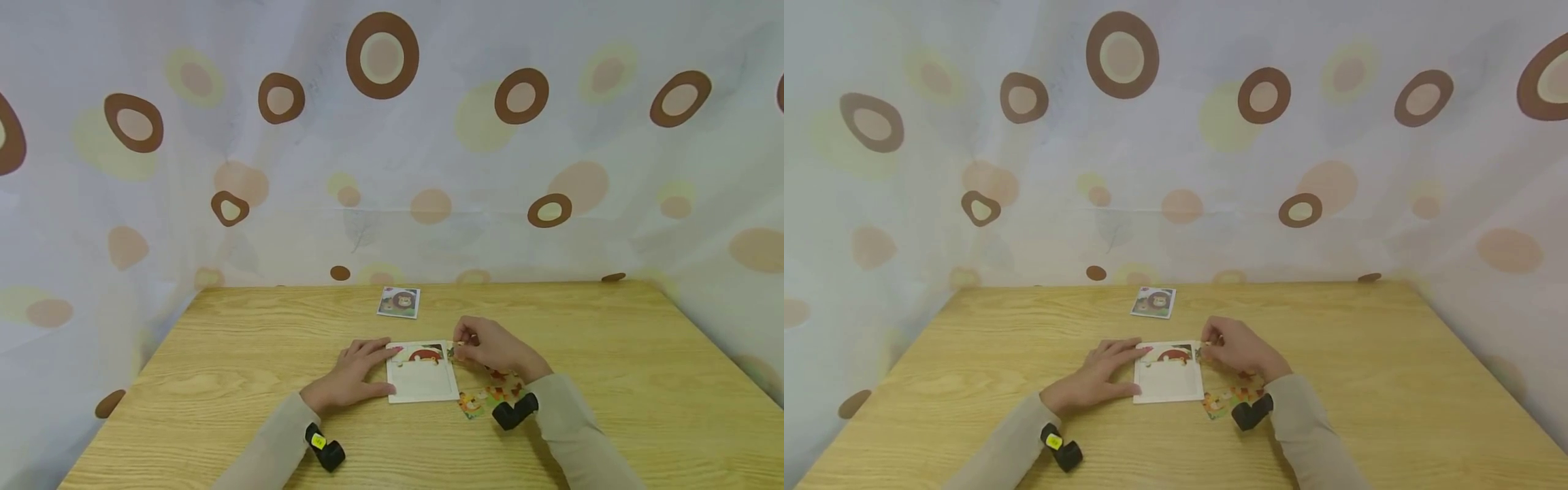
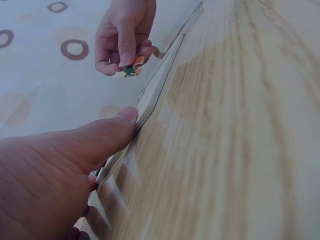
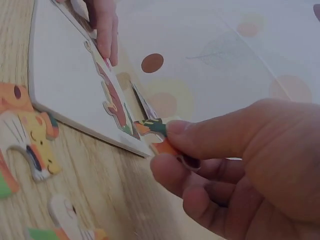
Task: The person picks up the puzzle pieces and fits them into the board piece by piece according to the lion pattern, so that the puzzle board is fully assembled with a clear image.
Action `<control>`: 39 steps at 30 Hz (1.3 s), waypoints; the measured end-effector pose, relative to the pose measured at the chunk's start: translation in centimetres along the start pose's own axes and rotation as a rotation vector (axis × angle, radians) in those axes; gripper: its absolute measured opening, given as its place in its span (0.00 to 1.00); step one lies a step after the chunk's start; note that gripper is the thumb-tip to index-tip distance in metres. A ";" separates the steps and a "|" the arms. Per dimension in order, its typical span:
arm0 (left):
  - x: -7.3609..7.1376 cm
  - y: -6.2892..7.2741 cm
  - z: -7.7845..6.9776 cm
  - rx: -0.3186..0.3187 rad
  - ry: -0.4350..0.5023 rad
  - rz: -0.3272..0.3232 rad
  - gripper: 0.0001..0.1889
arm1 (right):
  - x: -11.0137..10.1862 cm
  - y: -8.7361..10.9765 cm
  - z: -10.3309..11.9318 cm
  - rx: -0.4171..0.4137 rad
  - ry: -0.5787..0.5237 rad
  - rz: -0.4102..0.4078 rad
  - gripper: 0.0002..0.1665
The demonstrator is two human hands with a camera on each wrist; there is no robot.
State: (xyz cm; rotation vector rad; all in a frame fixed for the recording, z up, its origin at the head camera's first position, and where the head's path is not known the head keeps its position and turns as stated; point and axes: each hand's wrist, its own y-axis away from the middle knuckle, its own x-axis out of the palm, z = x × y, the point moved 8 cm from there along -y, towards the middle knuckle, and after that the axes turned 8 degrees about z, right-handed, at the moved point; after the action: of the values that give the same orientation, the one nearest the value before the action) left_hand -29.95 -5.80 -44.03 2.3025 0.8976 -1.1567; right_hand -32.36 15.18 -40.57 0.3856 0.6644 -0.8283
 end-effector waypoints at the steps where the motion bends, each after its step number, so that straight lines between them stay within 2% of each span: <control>1: 0.0 0.0 0.0 -0.001 -0.003 0.000 0.34 | 0.1 -0.1 0.0 -0.006 -0.012 -0.001 0.05; 9: 0.0 0.0 0.0 -0.003 -0.019 -0.001 0.34 | 0.6 -0.9 -0.3 -0.032 -0.081 -0.037 0.05; 16: -0.2 -0.1 -0.2 -0.002 -0.020 -0.007 0.34 | 1.1 -1.5 0.0 -0.063 -0.055 -0.083 0.06; 23: 0.2 -0.2 -0.1 -0.019 -0.029 0.000 0.34 | 2.5 -2.1 0.5 -0.055 -0.020 -0.057 0.04; 31: 0.0 -0.6 -0.4 -0.011 -0.031 0.008 0.34 | 3.8 -2.9 1.4 -0.090 -0.003 -0.052 0.04; 39: -0.1 0.1 0.2 -0.022 -0.036 0.006 0.34 | 5.4 -4.1 2.4 -0.129 0.040 -0.062 0.03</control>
State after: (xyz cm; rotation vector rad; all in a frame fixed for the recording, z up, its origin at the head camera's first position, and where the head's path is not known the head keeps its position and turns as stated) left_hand -30.03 -5.98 -44.05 2.2589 0.8850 -1.1759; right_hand -32.00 8.33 -42.70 0.2660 0.7658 -0.8338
